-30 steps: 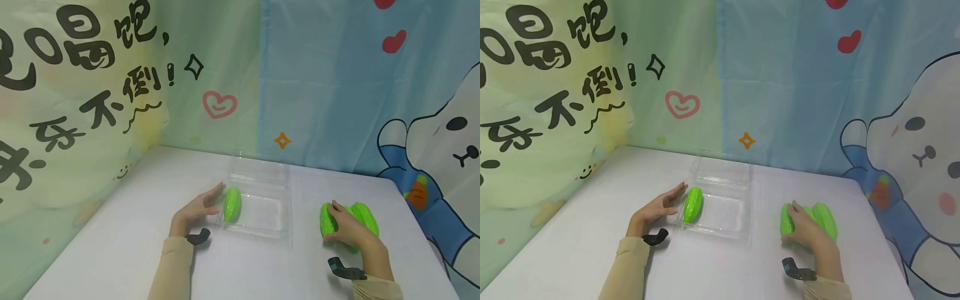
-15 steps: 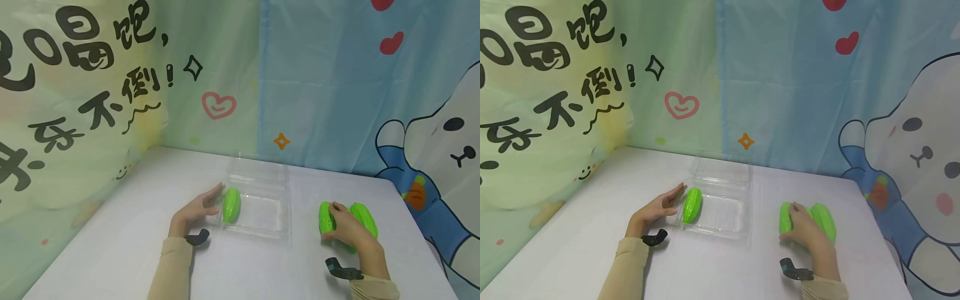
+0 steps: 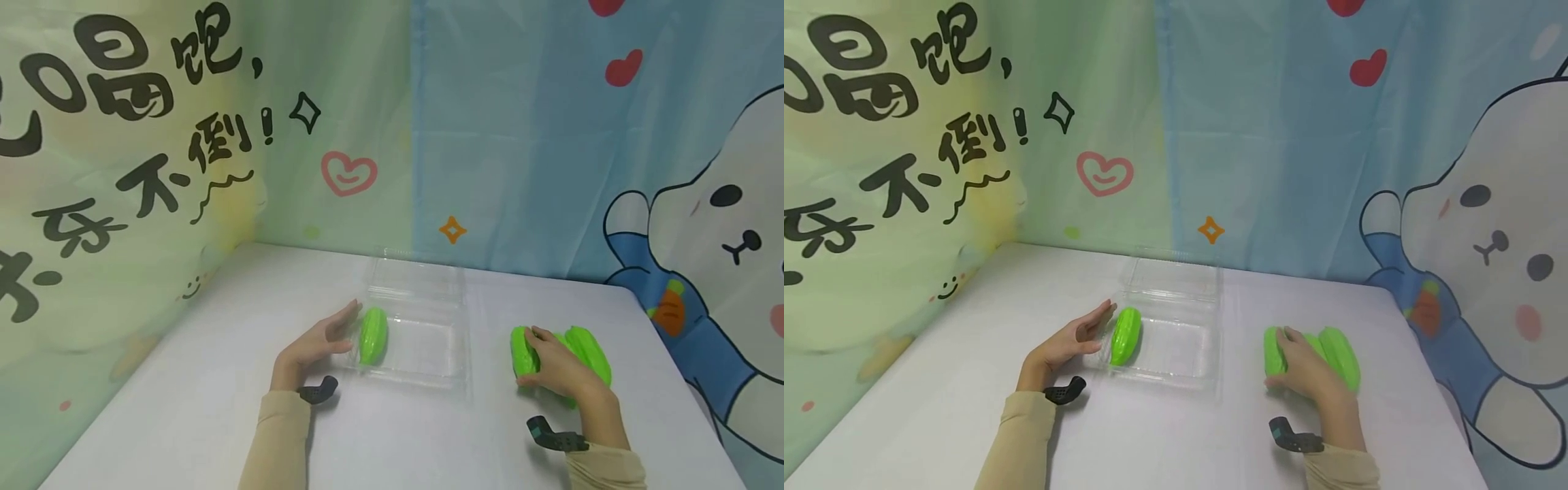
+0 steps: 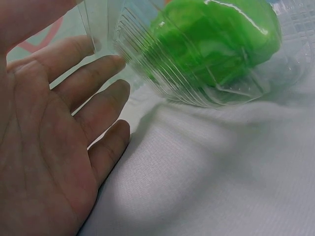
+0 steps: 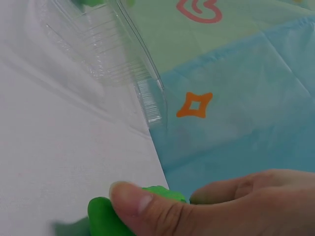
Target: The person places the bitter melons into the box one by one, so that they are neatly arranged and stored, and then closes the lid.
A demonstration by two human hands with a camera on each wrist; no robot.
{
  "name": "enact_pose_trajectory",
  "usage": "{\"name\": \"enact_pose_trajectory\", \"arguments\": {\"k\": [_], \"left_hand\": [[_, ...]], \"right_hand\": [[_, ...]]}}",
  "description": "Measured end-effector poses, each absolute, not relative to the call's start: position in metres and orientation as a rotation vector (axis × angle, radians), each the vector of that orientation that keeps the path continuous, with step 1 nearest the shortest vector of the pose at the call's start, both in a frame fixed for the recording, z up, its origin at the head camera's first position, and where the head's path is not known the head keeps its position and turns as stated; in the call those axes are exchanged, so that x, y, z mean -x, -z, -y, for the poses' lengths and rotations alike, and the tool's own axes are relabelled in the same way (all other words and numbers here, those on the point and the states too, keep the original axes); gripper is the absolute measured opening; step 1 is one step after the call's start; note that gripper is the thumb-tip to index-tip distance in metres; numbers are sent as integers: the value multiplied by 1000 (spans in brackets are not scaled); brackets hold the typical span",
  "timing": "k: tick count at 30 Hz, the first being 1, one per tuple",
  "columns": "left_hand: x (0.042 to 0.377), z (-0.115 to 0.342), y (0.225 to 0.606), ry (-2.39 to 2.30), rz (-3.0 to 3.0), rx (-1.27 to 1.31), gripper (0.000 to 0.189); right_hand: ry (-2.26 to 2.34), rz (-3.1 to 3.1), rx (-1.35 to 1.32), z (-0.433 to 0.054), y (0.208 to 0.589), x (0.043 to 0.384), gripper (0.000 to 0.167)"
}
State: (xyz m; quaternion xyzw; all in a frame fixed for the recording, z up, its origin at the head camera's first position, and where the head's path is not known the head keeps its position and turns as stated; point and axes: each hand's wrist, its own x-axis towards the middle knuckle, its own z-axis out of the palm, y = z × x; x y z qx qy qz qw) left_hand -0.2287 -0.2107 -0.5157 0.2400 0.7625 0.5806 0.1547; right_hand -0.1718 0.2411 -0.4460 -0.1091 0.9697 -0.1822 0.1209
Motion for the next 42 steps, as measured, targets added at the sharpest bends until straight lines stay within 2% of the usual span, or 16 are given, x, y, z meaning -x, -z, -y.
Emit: {"name": "enact_pose_trajectory", "arguments": {"k": [5, 24, 42], "left_hand": [[229, 210, 516, -1676, -2179, -666, 86], [230, 208, 524, -1654, -2203, -629, 86], [230, 210, 518, -1654, -2211, -674, 89]], "right_hand": [[539, -2803, 315, -244, 447, 171, 99], [602, -2853, 333, -243, 454, 176, 114], [678, -2819, 296, -240, 463, 180, 115]]}}
